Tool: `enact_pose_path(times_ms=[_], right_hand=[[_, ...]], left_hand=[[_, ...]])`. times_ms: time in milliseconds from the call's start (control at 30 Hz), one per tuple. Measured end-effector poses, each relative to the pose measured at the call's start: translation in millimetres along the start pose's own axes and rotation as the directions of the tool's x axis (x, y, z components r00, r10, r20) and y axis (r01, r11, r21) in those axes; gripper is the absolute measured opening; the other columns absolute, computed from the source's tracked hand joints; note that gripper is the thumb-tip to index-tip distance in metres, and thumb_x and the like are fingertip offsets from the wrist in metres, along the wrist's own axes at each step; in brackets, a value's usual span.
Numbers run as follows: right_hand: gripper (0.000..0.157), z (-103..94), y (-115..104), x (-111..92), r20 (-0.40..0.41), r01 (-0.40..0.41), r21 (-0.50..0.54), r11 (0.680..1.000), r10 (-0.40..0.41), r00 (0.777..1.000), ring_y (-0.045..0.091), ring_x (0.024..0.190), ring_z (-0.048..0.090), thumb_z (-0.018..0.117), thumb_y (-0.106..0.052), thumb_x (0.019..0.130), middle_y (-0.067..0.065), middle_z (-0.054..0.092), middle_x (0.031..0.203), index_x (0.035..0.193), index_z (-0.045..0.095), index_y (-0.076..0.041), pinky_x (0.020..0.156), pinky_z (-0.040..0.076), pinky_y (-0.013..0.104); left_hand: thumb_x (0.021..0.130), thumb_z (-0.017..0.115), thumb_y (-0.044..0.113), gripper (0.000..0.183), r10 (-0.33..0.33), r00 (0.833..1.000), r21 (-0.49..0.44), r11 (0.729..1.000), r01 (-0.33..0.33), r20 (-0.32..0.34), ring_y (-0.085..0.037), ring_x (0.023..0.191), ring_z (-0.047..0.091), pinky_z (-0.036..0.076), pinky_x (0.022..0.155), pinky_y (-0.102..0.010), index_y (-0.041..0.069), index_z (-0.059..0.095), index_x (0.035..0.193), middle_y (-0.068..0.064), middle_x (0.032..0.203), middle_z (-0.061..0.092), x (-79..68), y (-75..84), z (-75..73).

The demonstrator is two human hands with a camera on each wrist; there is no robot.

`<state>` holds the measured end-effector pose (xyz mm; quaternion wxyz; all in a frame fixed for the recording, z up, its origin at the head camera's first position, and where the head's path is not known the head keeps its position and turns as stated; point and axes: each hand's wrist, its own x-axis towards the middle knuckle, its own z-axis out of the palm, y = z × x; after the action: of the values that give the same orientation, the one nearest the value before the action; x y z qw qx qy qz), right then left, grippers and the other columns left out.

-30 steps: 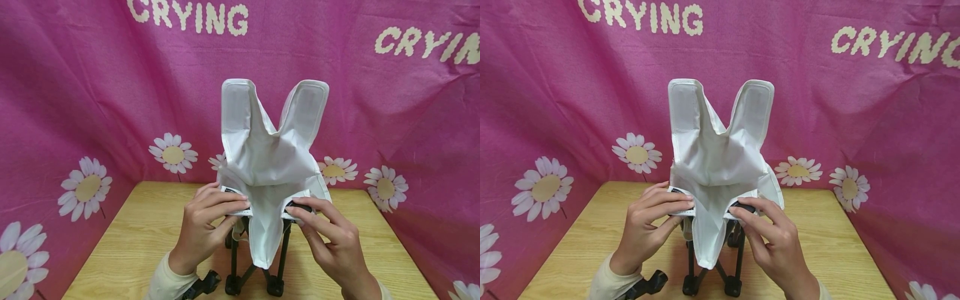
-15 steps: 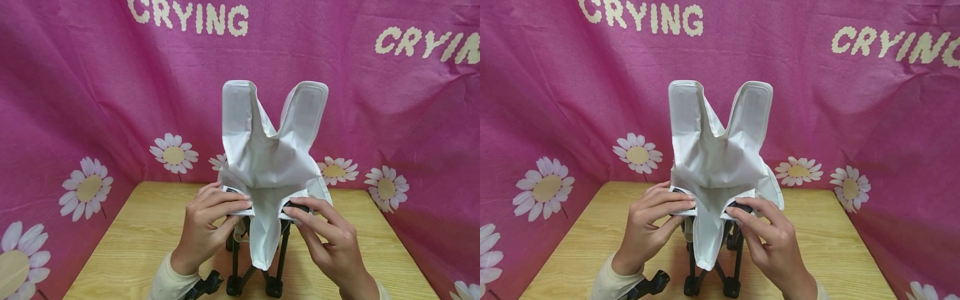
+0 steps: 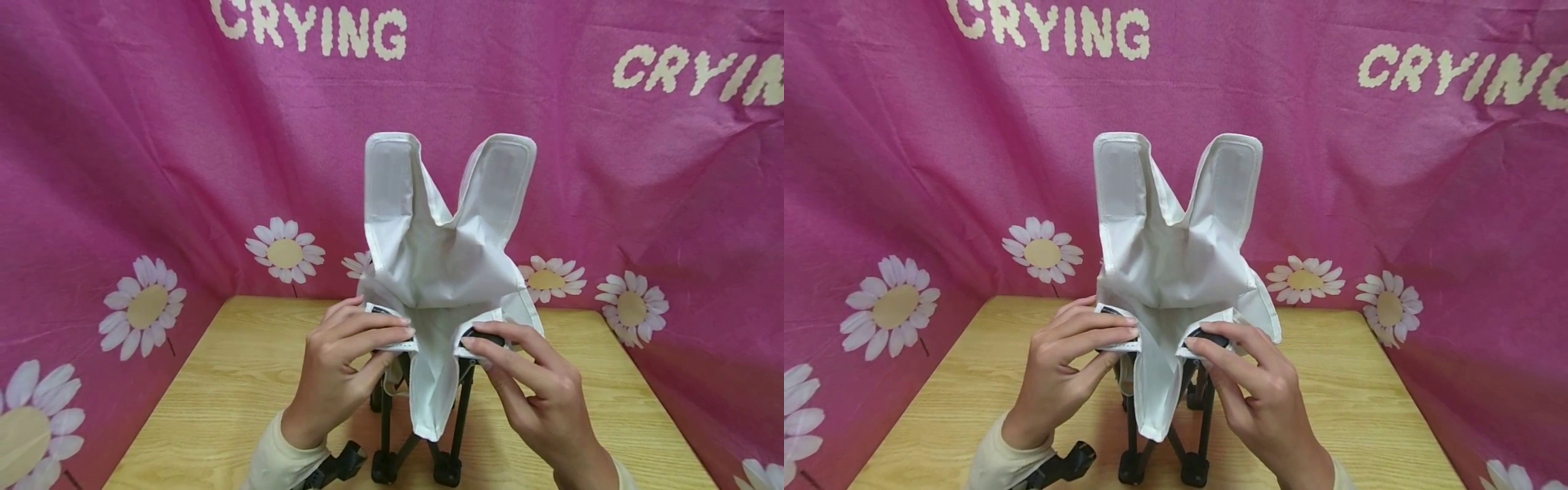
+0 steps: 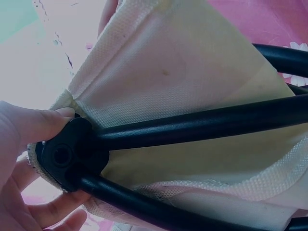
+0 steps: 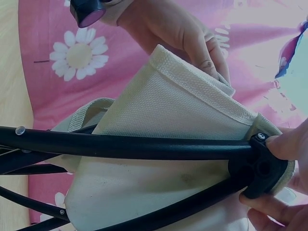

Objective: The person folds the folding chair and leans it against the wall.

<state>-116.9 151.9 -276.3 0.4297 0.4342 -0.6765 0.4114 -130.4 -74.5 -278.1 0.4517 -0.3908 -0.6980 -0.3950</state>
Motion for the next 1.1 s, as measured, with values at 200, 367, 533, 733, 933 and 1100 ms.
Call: enact_pose_path(times_ms=[200,367,533,733,933,1100], right_hand=[[0.016,-0.4,0,0,0.006,-0.009,-0.002,1.000,0.009,1.000,0.021,0.087,0.058,0.063,-0.005,0.082,0.017,0.061,0.100,0.096,0.069,-0.001,0.080,0.043,0.019],[0.017,-1.0,0,0,0.015,-0.020,-0.008,1.000,0.020,1.000,0.021,0.088,0.058,0.064,-0.005,0.082,0.017,0.061,0.101,0.097,0.069,-0.001,0.081,0.043,0.019],[0.017,-1.0,-1,1,0.015,-0.019,-0.012,1.000,0.020,1.000,0.020,0.087,0.058,0.064,-0.005,0.082,0.016,0.061,0.101,0.097,0.069,-0.002,0.081,0.043,0.019],[0.016,-0.9,-8,7,0.023,-0.030,-0.018,0.999,0.030,0.999,0.019,0.086,0.057,0.063,-0.007,0.083,0.016,0.061,0.100,0.097,0.069,-0.002,0.080,0.042,0.017],[0.016,0.0,-14,13,0.021,-0.025,-0.031,0.999,0.026,0.999,0.018,0.085,0.057,0.061,-0.010,0.085,0.016,0.061,0.098,0.096,0.069,-0.001,0.079,0.042,0.016],[0.016,-0.1,-15,14,0.021,-0.027,-0.031,0.999,0.028,0.999,0.019,0.085,0.056,0.060,-0.010,0.086,0.016,0.061,0.098,0.095,0.069,-0.001,0.079,0.042,0.016]], left_hand=[[0.072,0.070,0.004,0.021,-0.009,1.000,0.003,1.000,0.009,0.007,-0.017,0.089,0.061,0.037,0.091,-0.046,0.009,0.072,0.092,-0.001,0.091,0.069,0.8,1.7,0.3],[0.072,0.071,0.004,0.021,-0.019,1.000,0.005,1.000,0.019,0.013,-0.017,0.089,0.060,0.037,0.091,-0.046,0.009,0.072,0.093,-0.001,0.092,0.068,1.0,2.5,0.4],[0.073,0.071,0.005,0.021,-0.025,1.000,0.010,1.000,0.025,0.015,-0.016,0.089,0.061,0.037,0.091,-0.046,0.010,0.072,0.093,0.000,0.092,0.068,1.0,2.7,1.0],[0.072,0.072,0.005,0.022,-0.024,1.000,0.010,1.000,0.024,0.014,-0.016,0.090,0.061,0.037,0.092,-0.045,0.010,0.072,0.093,0.000,0.092,0.068,1.2,2.6,1.8],[0.072,0.072,0.005,0.021,-0.029,0.999,0.011,1.000,0.029,0.017,-0.015,0.090,0.061,0.037,0.092,-0.046,0.010,0.072,0.093,0.000,0.092,0.068,1.2,2.8,2.0],[0.073,0.071,0.005,0.021,-0.025,1.000,0.012,1.000,0.025,0.013,-0.015,0.089,0.061,0.037,0.091,-0.046,0.010,0.072,0.093,0.000,0.092,0.068,1.9,2.9,2.6]])
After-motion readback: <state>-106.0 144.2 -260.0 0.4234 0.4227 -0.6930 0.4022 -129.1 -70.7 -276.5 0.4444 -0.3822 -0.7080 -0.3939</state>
